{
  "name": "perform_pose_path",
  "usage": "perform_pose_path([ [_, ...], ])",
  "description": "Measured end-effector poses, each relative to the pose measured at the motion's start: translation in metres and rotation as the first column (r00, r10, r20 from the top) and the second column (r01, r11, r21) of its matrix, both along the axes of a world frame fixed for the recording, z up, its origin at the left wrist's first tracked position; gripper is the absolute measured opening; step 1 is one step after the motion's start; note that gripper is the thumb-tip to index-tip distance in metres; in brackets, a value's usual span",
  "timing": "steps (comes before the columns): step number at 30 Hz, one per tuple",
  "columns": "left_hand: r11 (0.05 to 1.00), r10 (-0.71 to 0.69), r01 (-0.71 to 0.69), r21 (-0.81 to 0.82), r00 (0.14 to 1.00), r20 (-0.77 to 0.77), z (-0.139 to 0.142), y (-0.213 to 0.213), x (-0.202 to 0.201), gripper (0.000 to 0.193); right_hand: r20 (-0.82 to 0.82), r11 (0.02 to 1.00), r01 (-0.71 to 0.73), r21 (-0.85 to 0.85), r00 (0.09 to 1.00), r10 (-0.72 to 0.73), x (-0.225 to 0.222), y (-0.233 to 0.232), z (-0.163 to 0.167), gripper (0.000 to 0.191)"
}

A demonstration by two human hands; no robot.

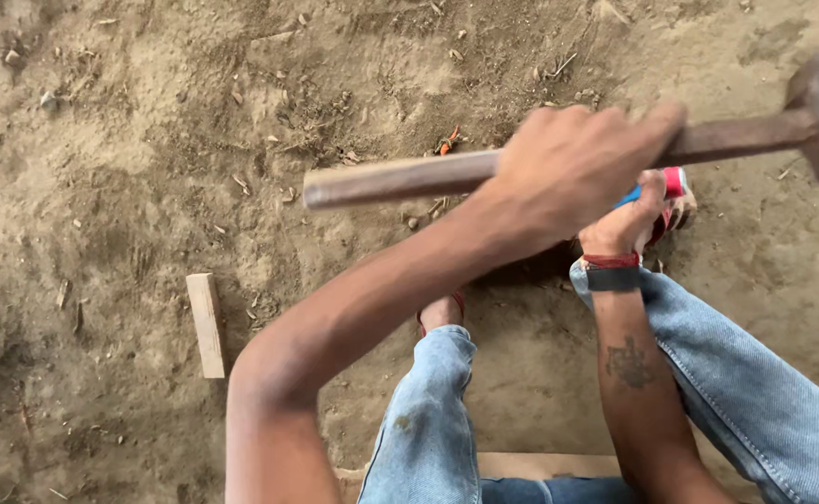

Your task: The person uses a chisel and hammer to carve a decorative pattern into a piece of wood. They repeatedly strike the chisel to remove wood shavings and shape the surface.

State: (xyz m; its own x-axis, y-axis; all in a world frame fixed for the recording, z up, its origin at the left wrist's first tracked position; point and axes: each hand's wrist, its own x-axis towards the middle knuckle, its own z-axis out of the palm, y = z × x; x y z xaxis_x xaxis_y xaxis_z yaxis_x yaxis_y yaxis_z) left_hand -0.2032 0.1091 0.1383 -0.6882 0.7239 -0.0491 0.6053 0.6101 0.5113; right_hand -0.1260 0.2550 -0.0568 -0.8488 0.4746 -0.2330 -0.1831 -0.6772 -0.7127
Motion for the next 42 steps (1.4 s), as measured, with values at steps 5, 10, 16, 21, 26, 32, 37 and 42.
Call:
perform_pose_path([
  [5,0.949,-0.15,0.128,-0.288,0.987,-0.055,-0.029,0.054,-0.003,0.017,0.126,0.77,-0.155,0.619,0.987,0.098,0.012,-0.002,-0.015,0.048],
  [10,0.998,-0.007,0.025,0.064,0.964,-0.266,-0.019,0.027,0.008,0.021,0.341,0.581,-0.262,0.77,0.94,-0.027,0.011,-0.004,-0.026,0.029],
  [16,0.991,0.129,-0.133,0.019,0.982,0.135,0.023,-0.049,-0.004,0.008,-0.08,0.988,0.048,0.147,0.996,-0.037,0.011,-0.001,0.012,0.031],
  [21,0.914,0.395,-0.406,0.0,0.888,0.235,0.009,-0.113,0.003,0.013,-0.195,0.986,-0.044,0.161,0.978,0.076,0.003,-0.021,0.043,0.023],
  [26,0.759,0.611,-0.65,-0.026,0.699,0.373,-0.028,-0.164,0.033,0.022,-0.205,0.977,-0.205,-0.059,0.96,0.189,-0.02,-0.037,0.05,0.016],
  [32,0.608,0.75,-0.786,-0.11,0.524,0.404,-0.081,-0.221,0.092,0.03,-0.293,0.86,-0.375,0.345,0.828,0.478,-0.062,-0.074,0.074,0.028],
  [37,0.44,0.828,-0.894,-0.082,0.368,0.422,-0.107,-0.249,0.163,0.03,-0.221,0.495,-0.129,0.859,0.778,0.588,-0.082,-0.132,0.096,0.031],
  [42,0.254,0.87,-0.966,0.049,0.251,0.425,-0.119,-0.262,0.195,0.023,-0.135,0.36,-0.172,0.917,0.714,0.687,-0.037,-0.209,0.093,0.036],
])
